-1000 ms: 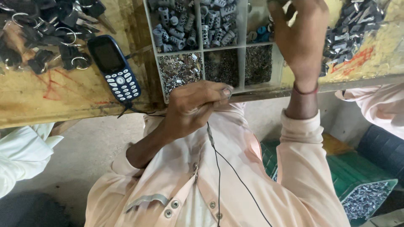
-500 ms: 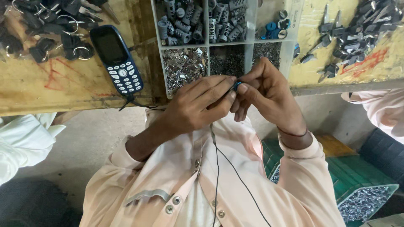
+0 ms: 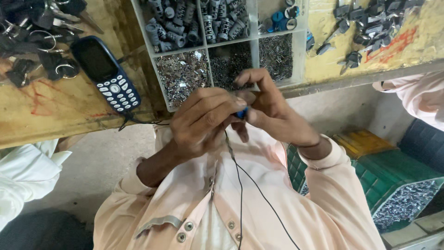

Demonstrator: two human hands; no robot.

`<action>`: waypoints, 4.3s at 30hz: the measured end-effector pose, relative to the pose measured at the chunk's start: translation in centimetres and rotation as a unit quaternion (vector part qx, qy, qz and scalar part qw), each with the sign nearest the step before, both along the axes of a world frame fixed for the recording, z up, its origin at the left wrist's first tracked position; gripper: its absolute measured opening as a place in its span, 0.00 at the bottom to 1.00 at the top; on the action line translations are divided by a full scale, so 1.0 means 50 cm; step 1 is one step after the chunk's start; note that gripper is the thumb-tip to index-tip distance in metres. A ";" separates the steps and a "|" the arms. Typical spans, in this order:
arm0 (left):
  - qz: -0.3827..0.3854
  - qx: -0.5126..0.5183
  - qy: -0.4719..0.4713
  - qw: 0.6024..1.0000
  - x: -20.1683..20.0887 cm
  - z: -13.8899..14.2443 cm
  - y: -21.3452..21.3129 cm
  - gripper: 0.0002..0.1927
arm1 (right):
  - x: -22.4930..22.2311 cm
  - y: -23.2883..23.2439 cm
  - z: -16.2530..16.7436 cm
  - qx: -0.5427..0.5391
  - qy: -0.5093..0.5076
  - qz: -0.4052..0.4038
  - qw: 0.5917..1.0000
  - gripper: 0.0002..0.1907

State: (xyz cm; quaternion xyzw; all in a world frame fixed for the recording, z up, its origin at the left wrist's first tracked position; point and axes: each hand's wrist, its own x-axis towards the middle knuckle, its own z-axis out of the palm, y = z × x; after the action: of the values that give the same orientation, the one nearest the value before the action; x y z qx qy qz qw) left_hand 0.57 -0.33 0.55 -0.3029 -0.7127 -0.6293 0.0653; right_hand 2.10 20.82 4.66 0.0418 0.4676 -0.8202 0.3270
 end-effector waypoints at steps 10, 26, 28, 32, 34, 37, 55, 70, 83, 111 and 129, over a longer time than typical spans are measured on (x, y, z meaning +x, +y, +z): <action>0.018 0.068 -0.011 0.997 -0.014 0.000 -0.011 0.19 | -0.013 0.195 -0.011 0.634 0.313 -0.066 0.704 0.14; 0.018 -0.007 0.023 1.000 0.008 0.026 -0.022 0.20 | 0.060 -0.035 -0.034 0.252 0.351 -0.274 0.859 0.22; 0.019 0.000 0.020 1.000 0.006 0.020 -0.019 0.21 | 0.045 -0.043 -0.027 0.242 0.413 -0.298 0.826 0.24; 0.022 0.008 -0.012 1.000 0.009 0.008 -0.017 0.22 | 0.033 -0.043 -0.008 0.387 0.473 -0.191 0.768 0.31; 0.025 0.001 -0.024 0.999 0.014 0.003 -0.020 0.22 | 0.031 -0.036 -0.004 0.423 0.540 -0.110 0.720 0.32; 0.038 -0.003 -0.029 0.999 0.020 -0.007 -0.024 0.22 | 0.028 -0.030 -0.003 0.432 0.534 -0.075 0.723 0.33; 0.032 0.064 -0.102 0.992 0.032 0.004 -0.061 0.22 | 0.022 -0.070 0.029 0.311 0.392 0.033 0.865 0.36; 0.033 0.022 -0.167 0.985 0.040 0.031 -0.048 0.18 | 0.028 -0.055 -0.024 0.445 0.555 -0.096 0.696 0.21; -0.049 0.078 -0.246 0.965 0.026 0.004 -0.077 0.14 | -0.033 -0.005 0.079 0.302 0.485 0.201 0.796 0.40; 0.081 -0.433 -0.012 0.897 0.006 0.041 -0.121 0.07 | -0.081 -0.073 0.020 0.582 0.486 0.174 0.628 0.08; 0.047 -0.459 -0.059 0.885 -0.011 0.030 -0.097 0.10 | -0.046 -0.039 -0.038 0.548 0.376 0.056 0.745 0.09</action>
State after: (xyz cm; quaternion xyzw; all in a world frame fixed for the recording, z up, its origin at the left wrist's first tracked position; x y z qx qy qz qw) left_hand 0.00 -5.17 2.03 -0.2273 -0.9378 -0.2453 -0.0939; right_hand -0.19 18.85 2.74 -0.1238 0.9233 -0.3521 0.0905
